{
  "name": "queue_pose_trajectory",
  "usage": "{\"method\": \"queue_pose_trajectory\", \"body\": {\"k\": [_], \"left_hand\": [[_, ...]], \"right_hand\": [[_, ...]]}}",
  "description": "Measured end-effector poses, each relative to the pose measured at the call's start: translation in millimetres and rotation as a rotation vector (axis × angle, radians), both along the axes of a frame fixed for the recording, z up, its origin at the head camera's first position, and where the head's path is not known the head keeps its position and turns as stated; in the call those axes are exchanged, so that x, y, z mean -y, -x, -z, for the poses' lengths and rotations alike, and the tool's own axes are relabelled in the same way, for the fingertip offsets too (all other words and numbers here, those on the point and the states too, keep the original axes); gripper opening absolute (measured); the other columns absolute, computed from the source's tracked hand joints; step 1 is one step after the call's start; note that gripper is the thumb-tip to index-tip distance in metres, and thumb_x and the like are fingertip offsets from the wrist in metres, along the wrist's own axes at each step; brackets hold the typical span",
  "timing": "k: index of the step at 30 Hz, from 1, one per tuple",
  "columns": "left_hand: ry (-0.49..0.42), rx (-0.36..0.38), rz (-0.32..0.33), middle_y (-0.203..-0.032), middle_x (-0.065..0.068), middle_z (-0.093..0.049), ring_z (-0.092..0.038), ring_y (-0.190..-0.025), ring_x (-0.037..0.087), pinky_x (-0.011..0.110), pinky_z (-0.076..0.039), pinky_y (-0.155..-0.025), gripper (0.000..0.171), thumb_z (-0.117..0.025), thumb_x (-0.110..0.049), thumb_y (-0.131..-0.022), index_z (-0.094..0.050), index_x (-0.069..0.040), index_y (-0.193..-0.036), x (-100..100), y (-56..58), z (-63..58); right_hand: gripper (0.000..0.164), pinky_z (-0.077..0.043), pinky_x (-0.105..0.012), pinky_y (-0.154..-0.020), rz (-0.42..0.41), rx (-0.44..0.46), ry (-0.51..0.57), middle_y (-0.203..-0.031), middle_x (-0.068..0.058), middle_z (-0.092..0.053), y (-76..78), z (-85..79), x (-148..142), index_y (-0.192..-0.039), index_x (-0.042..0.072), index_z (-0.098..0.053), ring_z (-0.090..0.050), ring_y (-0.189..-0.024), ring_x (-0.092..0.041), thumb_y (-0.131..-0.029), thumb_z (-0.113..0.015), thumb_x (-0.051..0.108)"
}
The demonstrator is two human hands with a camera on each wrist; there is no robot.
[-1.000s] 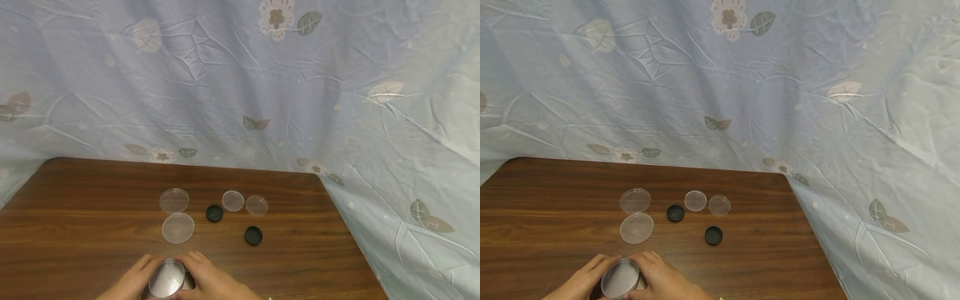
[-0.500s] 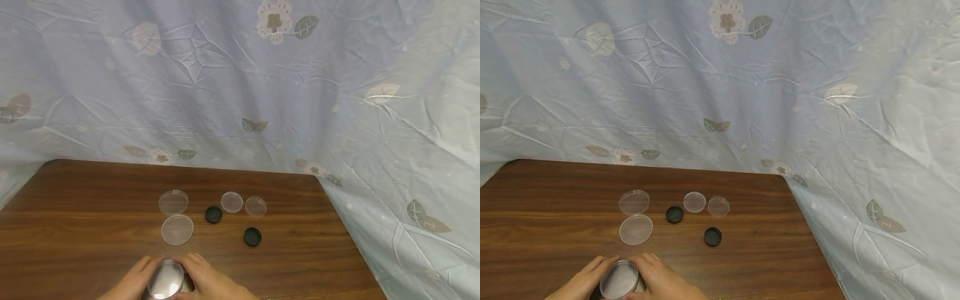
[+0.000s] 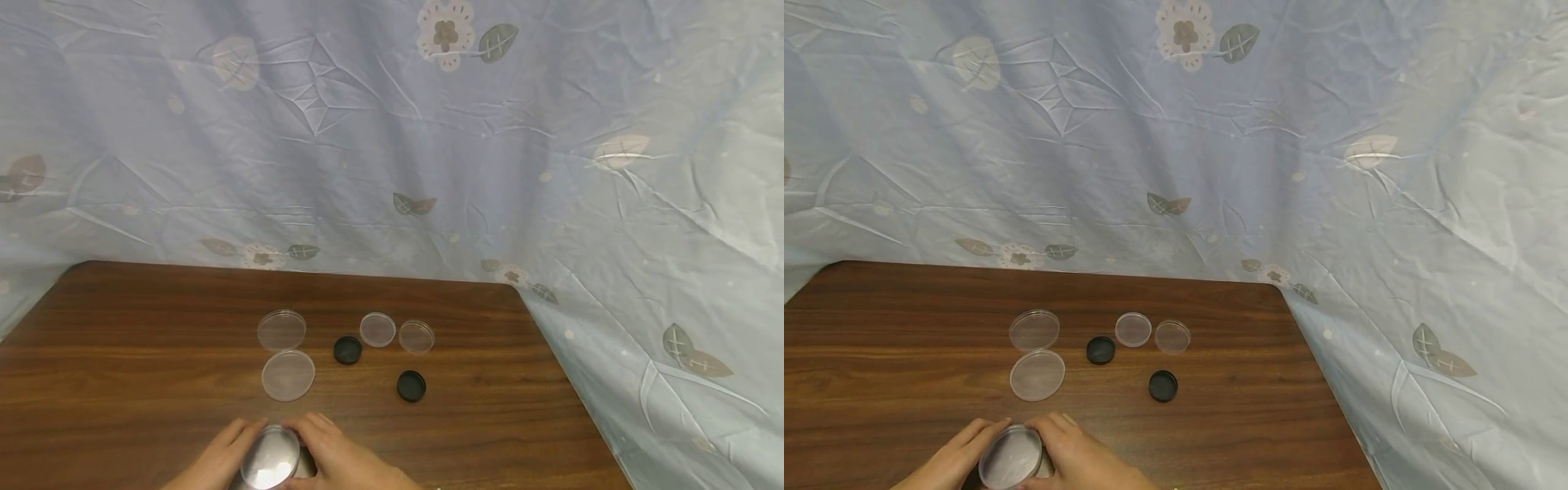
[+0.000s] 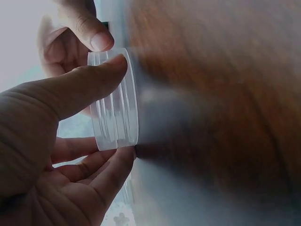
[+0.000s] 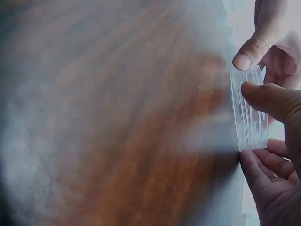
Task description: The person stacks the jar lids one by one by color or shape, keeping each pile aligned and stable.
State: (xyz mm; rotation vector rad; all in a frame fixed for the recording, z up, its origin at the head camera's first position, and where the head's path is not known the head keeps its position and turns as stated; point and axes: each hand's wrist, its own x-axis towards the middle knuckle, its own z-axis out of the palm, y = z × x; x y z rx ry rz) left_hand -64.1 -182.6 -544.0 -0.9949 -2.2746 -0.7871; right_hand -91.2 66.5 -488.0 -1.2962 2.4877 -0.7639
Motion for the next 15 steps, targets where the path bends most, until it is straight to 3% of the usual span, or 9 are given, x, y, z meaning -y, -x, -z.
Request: {"method": "queue_pose_trajectory", "body": {"k": [11, 15], "left_hand": [[0.016, 0.035, -0.014, -0.107, 0.009, -0.062, -0.060, -0.097, 0.008, 0.024, -0.054, -0.068, 0.098, -0.074, -0.074, -0.081, -0.061, 0.012, -0.124, 0.9, -2.6, -0.7], [0.013, 0.015, -0.013, -0.106, 0.010, -0.062, -0.060, -0.096, 0.009, 0.024, -0.054, -0.068, 0.100, -0.072, -0.076, -0.082, -0.061, 0.014, -0.123, 0.7, -2.4, 1.2]], "right_hand": [[0.067, -0.048, -0.009, -0.096, 0.006, -0.023, 0.011, -0.139, 0.001, -0.059, -2.5, -0.5, -1.6, -0.149, 0.014, -0.047, -0.053, -0.123, 0.000, -0.096, -0.076, 0.042], [0.067, -0.048, -0.009, -0.097, 0.002, -0.027, 0.011, -0.139, 0.001, -0.059, -2.8, 0.0, -2.3, -0.149, 0.013, -0.047, -0.053, -0.124, -0.001, -0.096, -0.076, 0.041]]}}
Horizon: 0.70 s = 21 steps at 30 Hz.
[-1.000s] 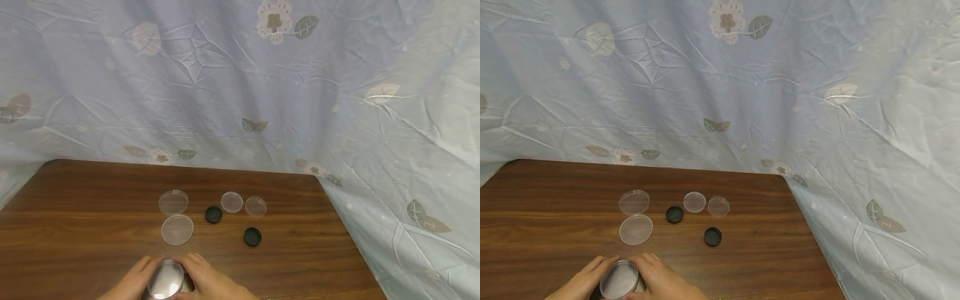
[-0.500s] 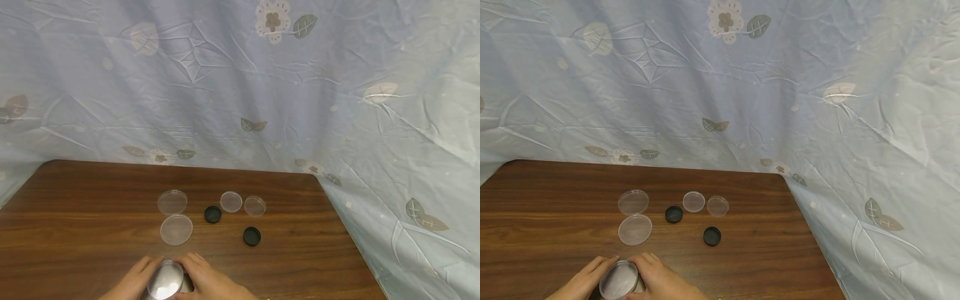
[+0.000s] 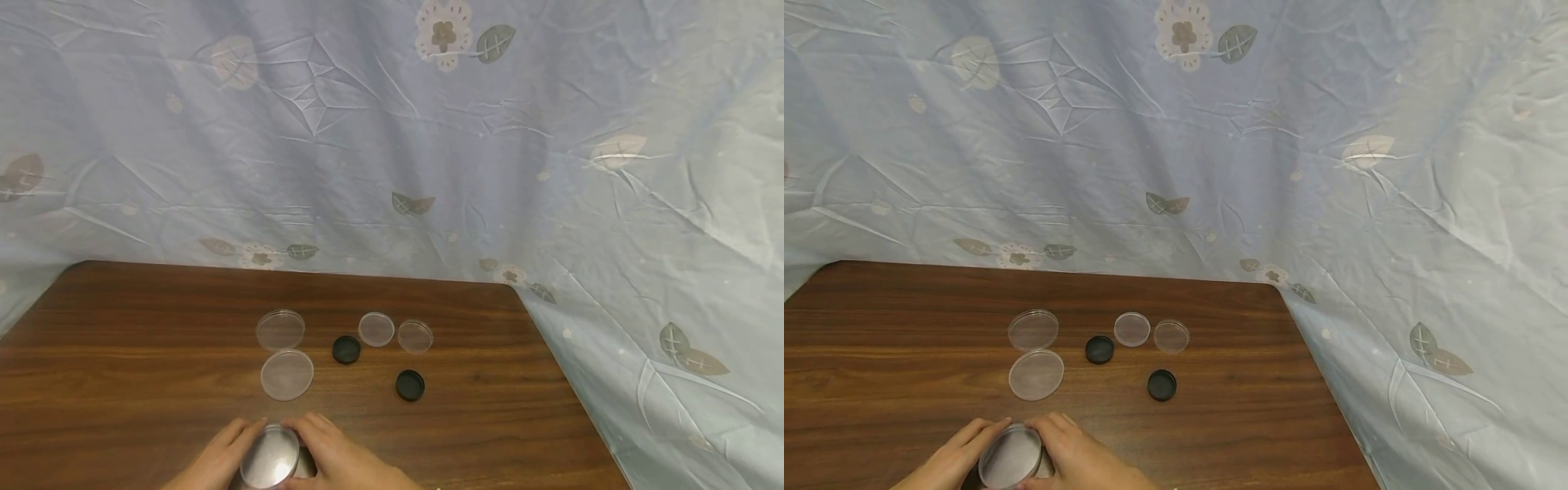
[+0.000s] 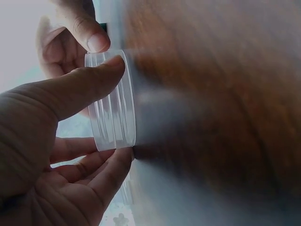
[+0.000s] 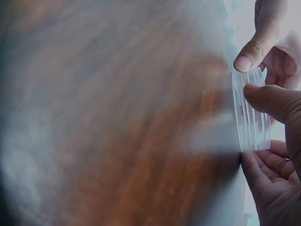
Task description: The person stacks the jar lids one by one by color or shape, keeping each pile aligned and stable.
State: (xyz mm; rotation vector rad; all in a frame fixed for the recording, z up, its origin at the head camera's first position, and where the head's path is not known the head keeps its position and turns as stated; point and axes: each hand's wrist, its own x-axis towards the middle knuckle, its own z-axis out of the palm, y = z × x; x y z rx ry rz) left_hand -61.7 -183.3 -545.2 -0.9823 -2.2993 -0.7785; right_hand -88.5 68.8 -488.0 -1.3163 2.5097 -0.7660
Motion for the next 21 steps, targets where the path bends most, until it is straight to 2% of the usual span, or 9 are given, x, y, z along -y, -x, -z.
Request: {"method": "queue_pose_trajectory", "body": {"k": [9, 17, 21], "left_hand": [[0.008, -0.035, -0.024, -0.104, 0.007, -0.062, -0.059, -0.094, 0.009, 0.024, -0.053, -0.067, 0.105, -0.071, -0.078, -0.080, -0.060, 0.016, -0.123, -0.3, 0.5, 2.2], [0.017, -0.088, -0.059, -0.102, 0.007, -0.062, -0.060, -0.090, 0.011, 0.024, -0.053, -0.069, 0.106, -0.074, -0.081, -0.076, -0.063, 0.015, -0.119, -2.4, 1.2, 2.4], [0.019, -0.116, -0.061, -0.101, 0.008, -0.061, -0.060, -0.089, 0.013, 0.024, -0.051, -0.069, 0.105, -0.069, -0.082, -0.079, -0.061, 0.014, -0.120, -2.2, 2.3, 4.1]], "right_hand": [[0.072, -0.047, -0.010, -0.100, -0.005, -0.034, 0.007, -0.139, -0.001, -0.058, -1.6, 1.7, 0.4, -0.152, 0.010, -0.044, -0.053, -0.125, -0.003, -0.096, -0.076, 0.041], [0.077, -0.048, -0.014, -0.105, -0.009, -0.028, -0.001, -0.143, -0.003, -0.057, -1.1, 2.6, -0.7, -0.155, 0.007, -0.041, -0.052, -0.130, -0.005, -0.096, -0.076, 0.042], [0.080, -0.048, -0.016, -0.108, -0.014, -0.038, -0.001, -0.146, -0.004, -0.056, -2.0, 2.1, -3.9, -0.156, 0.005, -0.040, -0.051, -0.132, -0.006, -0.096, -0.077, 0.041]]}}
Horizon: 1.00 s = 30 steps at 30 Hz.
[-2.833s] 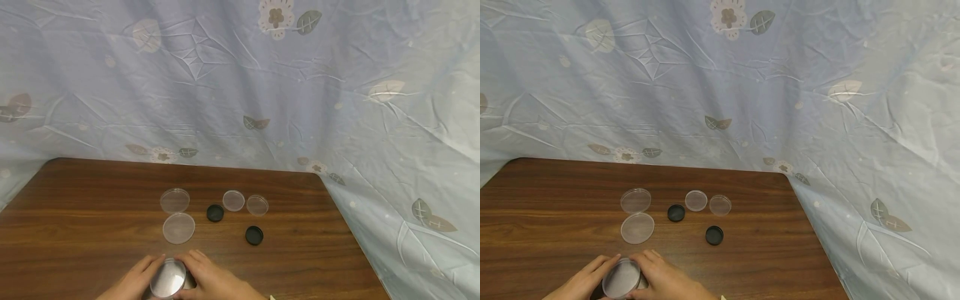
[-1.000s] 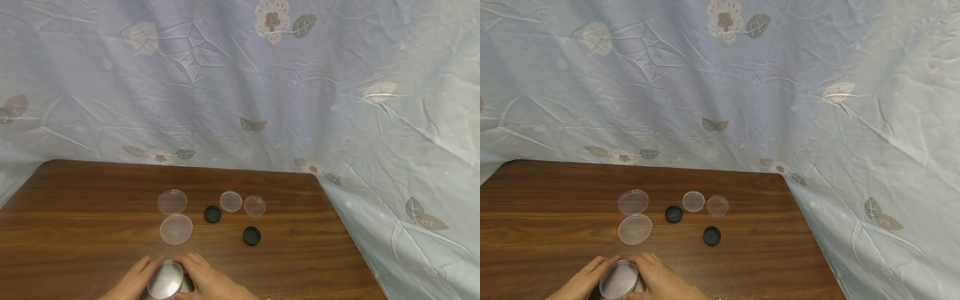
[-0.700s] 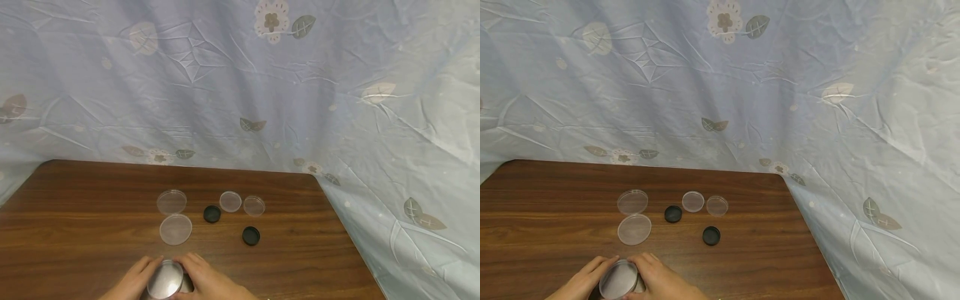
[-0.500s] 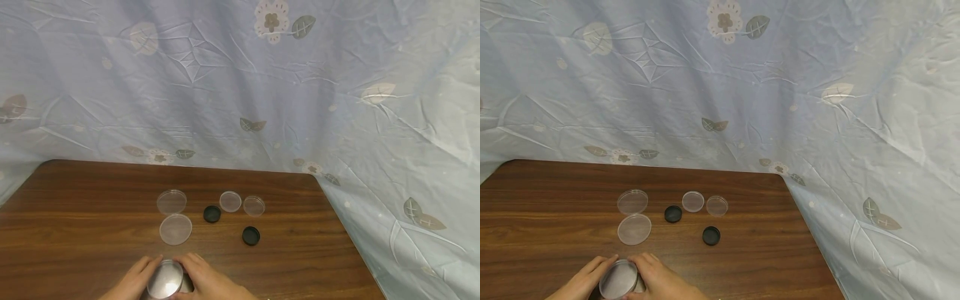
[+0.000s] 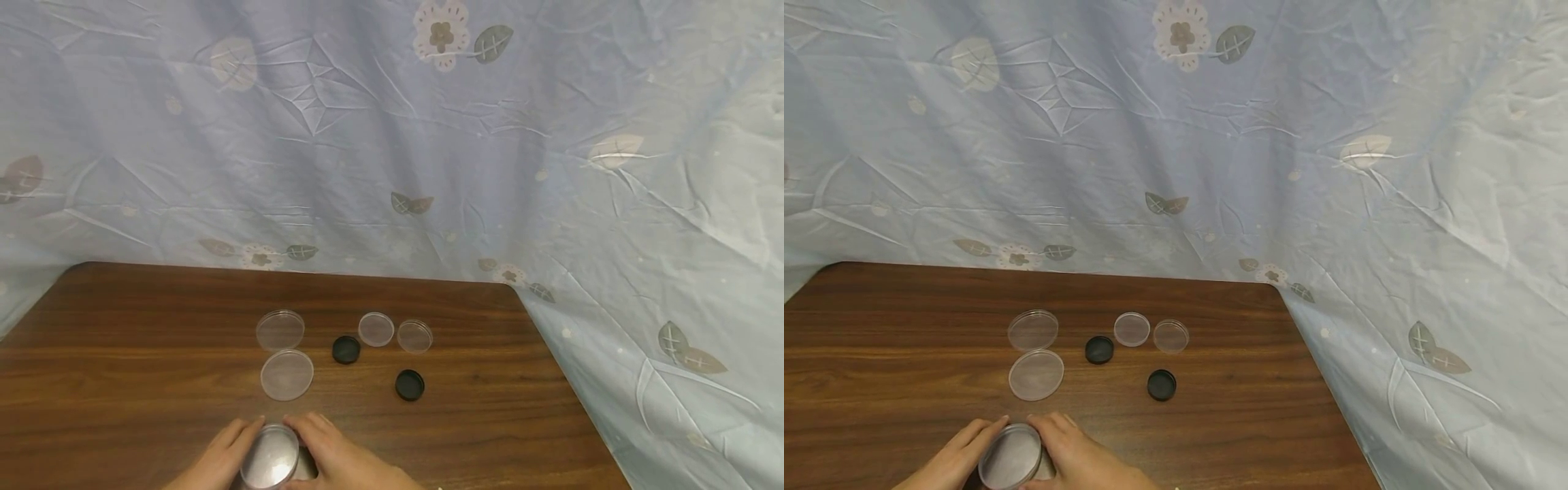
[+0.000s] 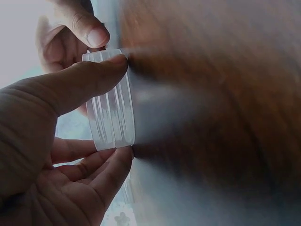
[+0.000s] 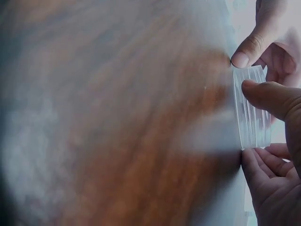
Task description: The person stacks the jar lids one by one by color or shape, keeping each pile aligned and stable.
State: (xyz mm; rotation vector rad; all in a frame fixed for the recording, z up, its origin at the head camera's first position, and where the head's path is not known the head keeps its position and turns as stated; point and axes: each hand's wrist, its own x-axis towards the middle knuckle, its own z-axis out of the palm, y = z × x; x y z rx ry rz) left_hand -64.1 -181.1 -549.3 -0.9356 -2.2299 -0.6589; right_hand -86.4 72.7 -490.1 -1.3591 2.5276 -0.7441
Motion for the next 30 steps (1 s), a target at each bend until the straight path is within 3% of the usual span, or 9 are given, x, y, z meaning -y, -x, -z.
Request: {"method": "queue_pose_trajectory", "body": {"k": [5, 9, 13, 16, 18, 20, 24, 26, 30], "left_hand": [[0.027, 0.019, -0.020, -0.104, 0.011, -0.062, -0.060, -0.091, 0.016, 0.029, -0.052, -0.069, 0.105, -0.057, -0.085, -0.086, -0.053, 0.009, -0.133, 3, -2.2, 2.7], [0.059, 0.084, -0.028, -0.107, 0.011, -0.063, -0.059, -0.093, 0.015, 0.029, -0.052, -0.070, 0.106, -0.063, -0.083, -0.083, -0.054, 0.009, -0.134, 6, -3.7, -4.2], [0.093, 0.230, -0.064, -0.117, 0.006, -0.066, -0.062, -0.102, 0.020, 0.032, -0.058, -0.074, 0.103, -0.076, -0.076, -0.078, -0.060, 0.008, -0.135, 2, -4.2, -28.5], [0.106, 0.401, -0.117, -0.131, 0.006, -0.066, -0.065, -0.114, 0.027, 0.041, -0.062, -0.082, 0.096, -0.084, -0.066, -0.076, -0.059, 0.001, -0.141, -3, -4.6, -55.8], [0.096, 0.484, -0.144, -0.137, 0.011, -0.064, -0.066, -0.120, 0.032, 0.049, -0.062, -0.087, 0.093, -0.085, -0.062, -0.078, -0.059, -0.002, -0.144, -7, -1.9, -75.0], [0.077, 0.530, -0.145, -0.140, 0.016, -0.062, -0.066, -0.122, 0.038, 0.055, -0.061, -0.089, 0.090, -0.083, -0.060, -0.082, -0.057, -0.002, -0.145, -10, 4.3, -93.1], [0.038, 0.504, -0.109, -0.141, 0.019, -0.063, -0.066, -0.124, 0.041, 0.059, -0.059, -0.093, 0.083, -0.080, -0.056, -0.087, -0.057, -0.001, -0.145, -18, 26.2, -119.3], [0.032, 0.476, -0.081, -0.140, 0.018, -0.064, -0.067, -0.124, 0.041, 0.059, -0.059, -0.096, 0.080, -0.079, -0.053, -0.089, -0.058, 0.001, -0.143, -22, 40.5, -126.8], [0.037, 0.503, -0.032, -0.140, 0.020, -0.064, -0.065, -0.125, 0.042, 0.059, -0.057, -0.099, 0.078, -0.078, -0.050, -0.092, -0.056, 0.004, -0.144, -28, 72.1, -136.0]], "right_hand": [[0.082, -0.048, -0.015, -0.105, -0.005, 0.090, 0.010, -0.146, -0.005, -0.055, 0.1, -5.4, -8, -0.158, 0.004, -0.038, -0.051, -0.131, -0.005, -0.095, -0.079, 0.037], [0.080, -0.050, -0.017, -0.105, 0.033, 0.214, 0.011, -0.149, -0.003, -0.052, 3.2, -12.2, -18, -0.159, 0.009, -0.036, -0.050, -0.133, -0.004, -0.097, -0.075, 0.040], [0.074, -0.052, -0.022, -0.106, 0.091, 0.126, 0.009, -0.148, -0.001, -0.055, 10.4, -18.4, -33, -0.157, 0.012, -0.042, -0.055, -0.130, -0.007, -0.099, -0.070, 0.049], [0.071, -0.054, -0.026, -0.108, 0.139, 0.070, 0.034, -0.147, -0.003, -0.058, 20.2, -25.0, -45, -0.154, 0.011, -0.046, -0.060, -0.129, -0.012, -0.099, -0.069, 0.050], [0.071, -0.054, -0.030, -0.110, 0.177, 0.088, 0.058, -0.148, -0.005, -0.058, 28.1, -30.6, -54, -0.154, 0.010, -0.047, -0.061, -0.131, -0.017, -0.099, -0.070, 0.049], [0.072, -0.053, -0.036, -0.112, 0.221, 0.110, 0.080, -0.149, -0.007, -0.058, 36.8, -36.0, -63, -0.154, 0.009, -0.047, -0.061, -0.134, -0.022, -0.099, -0.070, 0.048], [0.074, -0.049, -0.047, -0.117, 0.303, 0.125, 0.118, -0.153, -0.009, -0.056, 54.1, -44.4, -78, -0.154, 0.007, -0.047, -0.056, -0.142, -0.028, -0.097, -0.074, 0.046], [0.074, -0.048, -0.050, -0.117, 0.331, 0.113, 0.129, -0.154, -0.010, -0.055, 62.5, -46.6, -84, -0.154, 0.007, -0.047, -0.054, -0.143, -0.029, -0.096, -0.076, 0.044], [0.074, -0.047, -0.052, -0.117, 0.371, 0.074, 0.128, -0.153, -0.011, -0.056, 78.5, -47.7, -95, -0.153, 0.006, -0.047, -0.054, -0.144, -0.030, -0.095, -0.077, 0.040]]}}
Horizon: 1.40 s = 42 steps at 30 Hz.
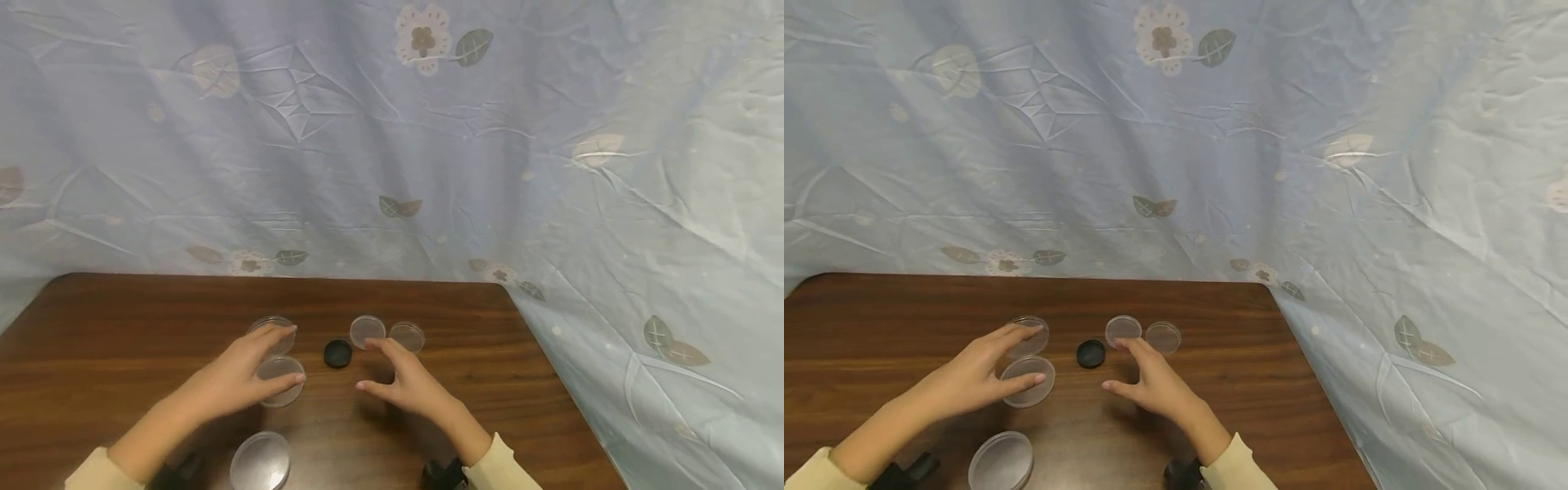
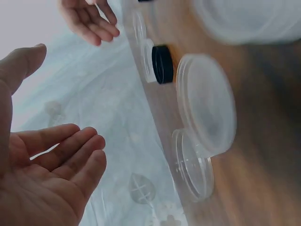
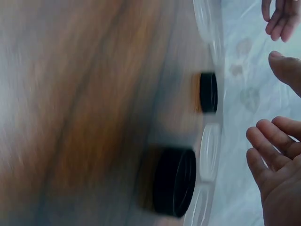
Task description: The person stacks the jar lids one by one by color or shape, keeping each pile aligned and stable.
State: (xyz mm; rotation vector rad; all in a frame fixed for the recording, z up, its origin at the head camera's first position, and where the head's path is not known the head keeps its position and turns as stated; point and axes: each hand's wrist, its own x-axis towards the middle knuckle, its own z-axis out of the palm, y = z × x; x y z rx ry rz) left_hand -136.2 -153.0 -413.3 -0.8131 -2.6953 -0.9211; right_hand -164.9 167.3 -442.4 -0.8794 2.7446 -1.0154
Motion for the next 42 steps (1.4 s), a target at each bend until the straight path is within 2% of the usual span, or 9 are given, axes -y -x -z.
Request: {"method": "queue_pose_trajectory", "body": {"k": [3, 5, 8, 11, 16, 23, 31, 36, 42], "left_hand": [[0.007, 0.020, 0.032, -0.137, 0.020, -0.065, -0.066, -0.123, 0.042, 0.059, -0.058, -0.099, 0.078, -0.080, -0.046, -0.091, -0.055, 0.005, -0.145, -6, 22.6, 0.4], [0.023, 0.036, 0.053, -0.134, 0.021, -0.065, -0.069, -0.113, 0.037, 0.053, -0.061, -0.093, 0.078, -0.082, -0.042, -0.090, -0.055, 0.006, -0.145, -12, 35.8, 2.4], [0.040, 0.064, 0.091, -0.135, 0.023, -0.064, -0.069, -0.114, 0.039, 0.054, -0.060, -0.094, 0.078, -0.083, -0.037, -0.089, -0.053, 0.007, -0.145, -24, 52.8, 6.0], [0.050, 0.125, 0.120, -0.140, 0.028, -0.060, -0.063, -0.125, 0.047, 0.060, -0.056, -0.102, 0.079, -0.082, -0.035, -0.090, -0.050, 0.009, -0.147, -38, 68.0, 7.9], [0.084, 0.197, 0.123, -0.145, 0.030, -0.055, -0.057, -0.133, 0.049, 0.062, -0.052, -0.108, 0.082, -0.081, -0.037, -0.092, -0.046, 0.010, -0.150, -56, 92.8, 8.7], [0.122, 0.239, 0.115, -0.143, 0.029, -0.058, -0.057, -0.133, 0.047, 0.059, -0.052, -0.109, 0.079, -0.082, -0.034, -0.091, -0.049, 0.011, -0.146, -68, 122.2, 14.8], [0.099, 0.252, 0.191, -0.137, 0.027, -0.062, -0.061, -0.127, 0.044, 0.055, -0.053, -0.109, 0.074, -0.083, -0.027, -0.089, -0.052, 0.013, -0.142, -86, 139.4, 28.2], [0.130, 0.271, 0.183, -0.136, 0.027, -0.062, -0.061, -0.127, 0.043, 0.054, -0.053, -0.109, 0.076, -0.084, -0.027, -0.087, -0.052, 0.013, -0.142, -98, 143.6, 31.7], [0.203, 0.281, 0.170, -0.137, 0.028, -0.061, -0.061, -0.124, 0.041, 0.053, -0.054, -0.105, 0.080, -0.086, -0.029, -0.084, -0.052, 0.013, -0.143, -110, 146.3, 35.2]], "right_hand": [[0.074, -0.047, -0.051, -0.117, 0.015, -0.004, -0.009, -0.153, -0.013, -0.055, 11.2, 2.4, -7, -0.153, 0.003, -0.046, -0.054, -0.143, -0.033, -0.095, -0.078, 0.037], [0.075, -0.047, -0.050, -0.118, 0.025, 0.000, -0.013, -0.153, -0.015, -0.054, 18.3, 4.3, -11, -0.154, 0.003, -0.045, -0.054, -0.143, -0.035, -0.095, -0.078, 0.034], [0.074, -0.049, -0.051, -0.116, 0.042, -0.020, -0.014, -0.150, -0.017, -0.056, 28.7, 7.9, -17, -0.153, 0.001, -0.046, -0.056, -0.140, -0.035, -0.094, -0.080, 0.032], [0.075, -0.049, -0.052, -0.114, 0.058, -0.034, -0.017, -0.146, -0.019, -0.059, 39.3, 9.8, -21, -0.152, -0.001, -0.047, -0.057, -0.138, -0.034, -0.093, -0.081, 0.031], [0.077, -0.048, -0.053, -0.116, 0.047, -0.024, -0.040, -0.147, -0.022, -0.057, 57.4, 9.5, -22, -0.152, -0.003, -0.045, -0.056, -0.137, -0.037, -0.092, -0.082, 0.028], [0.077, -0.049, -0.052, -0.114, 0.027, 0.006, -0.091, -0.142, -0.020, -0.057, 79.7, 9.3, -20, -0.151, -0.003, -0.046, -0.058, -0.132, -0.035, -0.091, -0.084, 0.028], [0.079, -0.052, -0.048, -0.110, 0.021, 0.037, -0.180, -0.143, -0.018, -0.054, 93.4, 11.6, -18, -0.151, -0.002, -0.046, -0.057, -0.127, -0.031, -0.091, -0.084, 0.033], [0.082, -0.053, -0.046, -0.105, 0.027, 0.079, -0.209, -0.143, -0.019, -0.053, 96.6, 10.8, -15, -0.152, -0.002, -0.045, -0.056, -0.121, -0.029, -0.090, -0.084, 0.033], [0.080, -0.049, -0.046, -0.113, 0.029, 0.094, -0.240, -0.144, -0.017, -0.053, 101.2, 15.4, -16, -0.151, -0.002, -0.046, -0.053, -0.129, -0.028, -0.090, -0.084, 0.032]]}}
